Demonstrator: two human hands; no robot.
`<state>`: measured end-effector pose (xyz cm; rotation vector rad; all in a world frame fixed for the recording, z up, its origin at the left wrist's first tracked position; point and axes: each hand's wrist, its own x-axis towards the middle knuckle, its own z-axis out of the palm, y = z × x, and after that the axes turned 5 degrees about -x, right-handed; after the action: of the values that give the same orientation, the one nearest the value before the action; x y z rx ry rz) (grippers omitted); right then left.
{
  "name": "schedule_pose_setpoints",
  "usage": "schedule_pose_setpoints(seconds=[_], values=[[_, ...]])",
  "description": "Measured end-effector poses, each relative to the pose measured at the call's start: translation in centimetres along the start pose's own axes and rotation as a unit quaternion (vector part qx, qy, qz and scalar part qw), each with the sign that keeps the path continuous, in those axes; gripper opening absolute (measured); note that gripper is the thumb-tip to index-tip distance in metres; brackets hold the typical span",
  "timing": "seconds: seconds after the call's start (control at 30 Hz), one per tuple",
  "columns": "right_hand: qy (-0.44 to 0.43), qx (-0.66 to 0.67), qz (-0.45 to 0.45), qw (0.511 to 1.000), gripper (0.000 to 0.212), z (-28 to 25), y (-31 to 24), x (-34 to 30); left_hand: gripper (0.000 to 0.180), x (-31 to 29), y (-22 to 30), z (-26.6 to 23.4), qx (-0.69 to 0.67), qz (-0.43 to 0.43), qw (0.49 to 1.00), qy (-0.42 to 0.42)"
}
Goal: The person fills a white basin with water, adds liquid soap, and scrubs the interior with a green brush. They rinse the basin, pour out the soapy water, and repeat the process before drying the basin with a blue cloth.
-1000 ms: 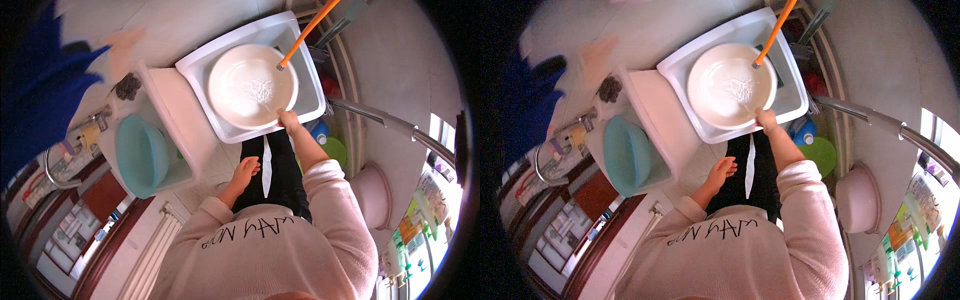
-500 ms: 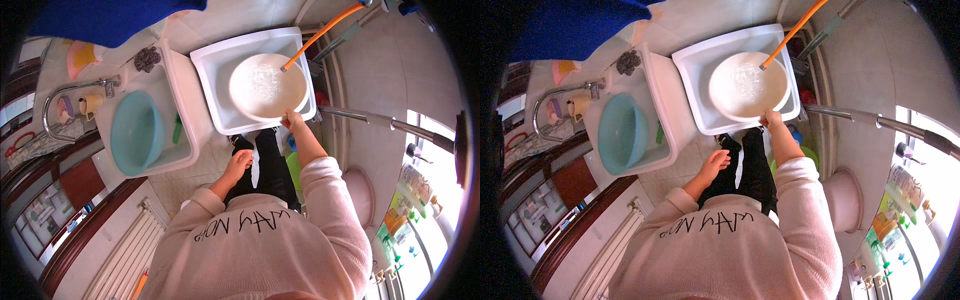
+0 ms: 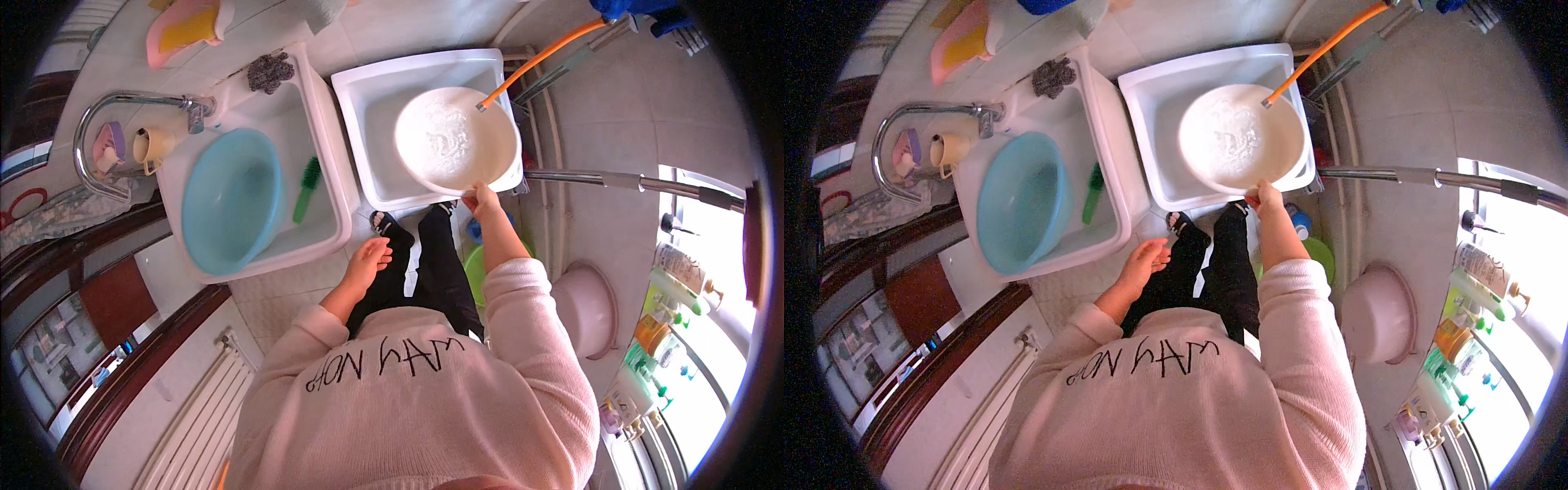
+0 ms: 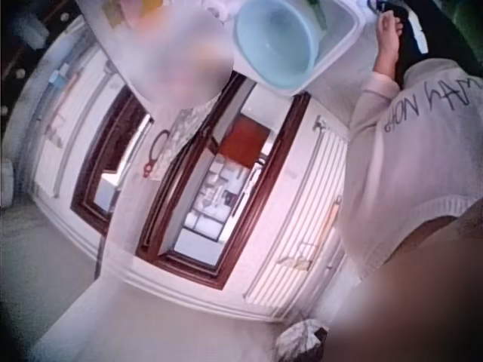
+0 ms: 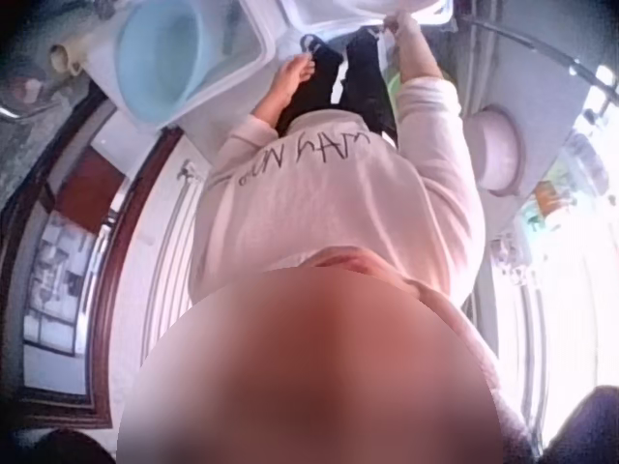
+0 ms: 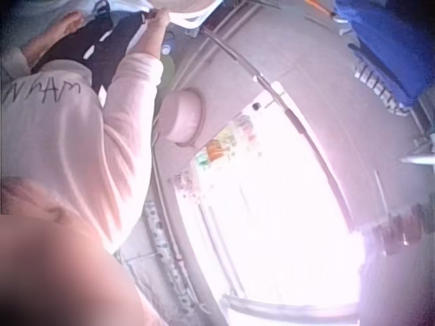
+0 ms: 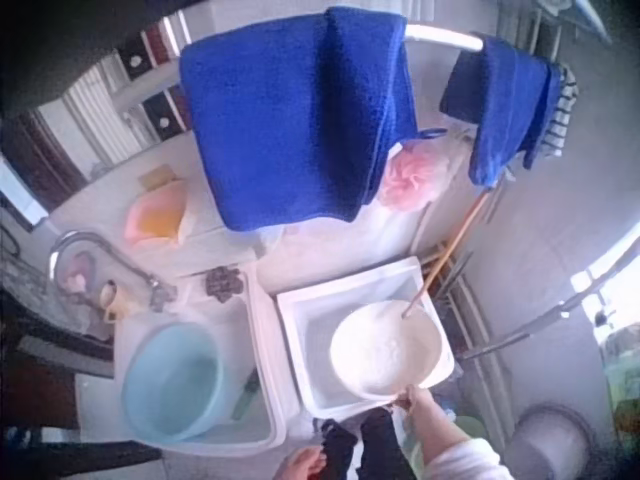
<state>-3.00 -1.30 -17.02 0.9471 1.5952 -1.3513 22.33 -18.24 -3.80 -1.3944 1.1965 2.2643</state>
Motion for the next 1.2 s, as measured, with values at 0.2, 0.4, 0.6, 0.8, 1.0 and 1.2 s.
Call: schedule_pose_setpoints(seconds=[0.2, 0.4, 0.6, 0.8, 1.0, 1.2], values=[[-0.012, -0.059, -0.046, 0.997, 0.026, -2.0, 3.6, -1.9, 0.033, -1.4, 0.2, -1.2, 0.000, -0.028, 0.999, 0.019], [0.001, -0.047, 0.031, 0.998, 0.014, 0.4, 1.8, -0.1, 0.034, -1.3, 0.3, -0.1, -0.021, 0.002, 1.000, 0.013], [0.004, -0.120, -0.009, 0.993, 0.021, -3.5, 0.6, -1.4, 0.033, -1.2, -0.3, 2.6, -0.030, 0.001, 0.999, 0.027], [-0.012, -0.153, -0.024, 0.988, 0.036, -1.9, -1.2, 0.2, 0.035, -0.9, -0.8, 6.5, -0.023, 0.001, 0.999, 0.024], [-0.009, -0.168, -0.081, 0.982, 0.033, -6.2, -4.0, 2.4, 0.030, -1.8, 0.0, 10.1, -0.037, 0.033, 0.998, 0.045], [-0.052, -0.209, -0.024, 0.976, 0.028, -4.7, -3.9, 0.4, 0.035, -1.8, -1.8, 11.1, -0.053, 0.007, 0.996, 0.073]])
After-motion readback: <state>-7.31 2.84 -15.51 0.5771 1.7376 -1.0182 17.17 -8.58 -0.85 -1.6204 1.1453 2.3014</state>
